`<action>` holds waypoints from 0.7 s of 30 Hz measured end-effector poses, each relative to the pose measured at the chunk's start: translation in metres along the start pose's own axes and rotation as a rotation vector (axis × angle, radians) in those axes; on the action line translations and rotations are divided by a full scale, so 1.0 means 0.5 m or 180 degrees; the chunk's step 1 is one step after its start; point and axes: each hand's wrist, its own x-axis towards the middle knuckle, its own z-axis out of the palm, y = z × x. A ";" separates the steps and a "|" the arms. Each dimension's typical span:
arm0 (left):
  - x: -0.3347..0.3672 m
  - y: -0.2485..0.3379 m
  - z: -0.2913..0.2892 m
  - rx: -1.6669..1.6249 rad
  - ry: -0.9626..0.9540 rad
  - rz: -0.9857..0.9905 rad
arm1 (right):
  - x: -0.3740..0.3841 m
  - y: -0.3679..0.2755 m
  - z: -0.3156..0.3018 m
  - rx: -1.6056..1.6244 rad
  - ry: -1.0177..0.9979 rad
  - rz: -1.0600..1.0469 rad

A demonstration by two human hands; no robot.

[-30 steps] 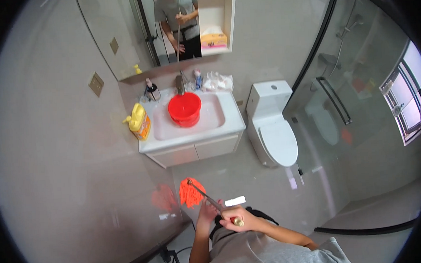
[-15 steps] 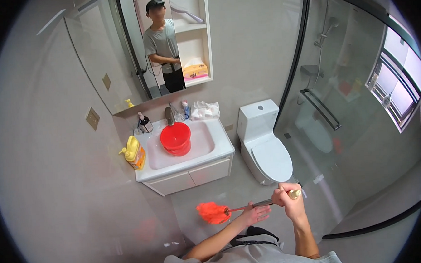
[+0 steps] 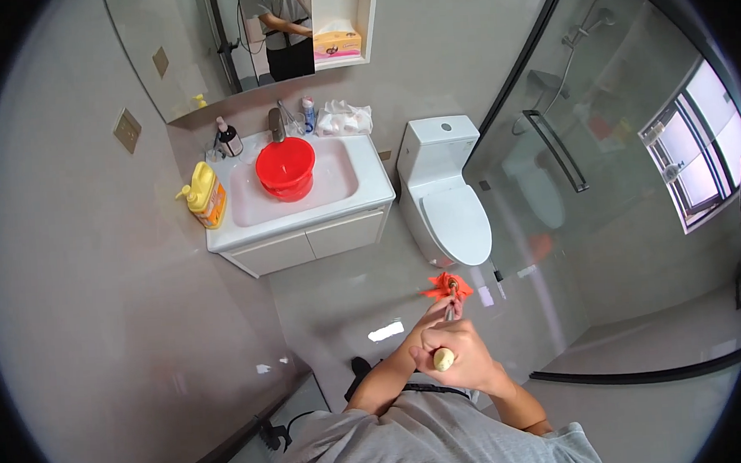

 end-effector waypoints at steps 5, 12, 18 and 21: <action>-0.132 -0.017 -0.083 -0.1797 0.0629 -0.0173 | -0.013 0.008 0.038 0.0111 -0.0852 -0.0787; -0.260 -0.006 -0.134 -0.2354 0.1151 0.0747 | 0.024 -0.002 0.057 0.0937 -0.1225 -0.1395; -0.392 0.020 -0.152 -0.1733 0.1116 0.2332 | 0.050 -0.012 0.059 0.1754 -0.1687 -0.1840; -0.414 0.028 -0.156 -0.1725 0.1414 0.2719 | 0.042 0.021 0.029 0.2051 -0.1756 -0.1919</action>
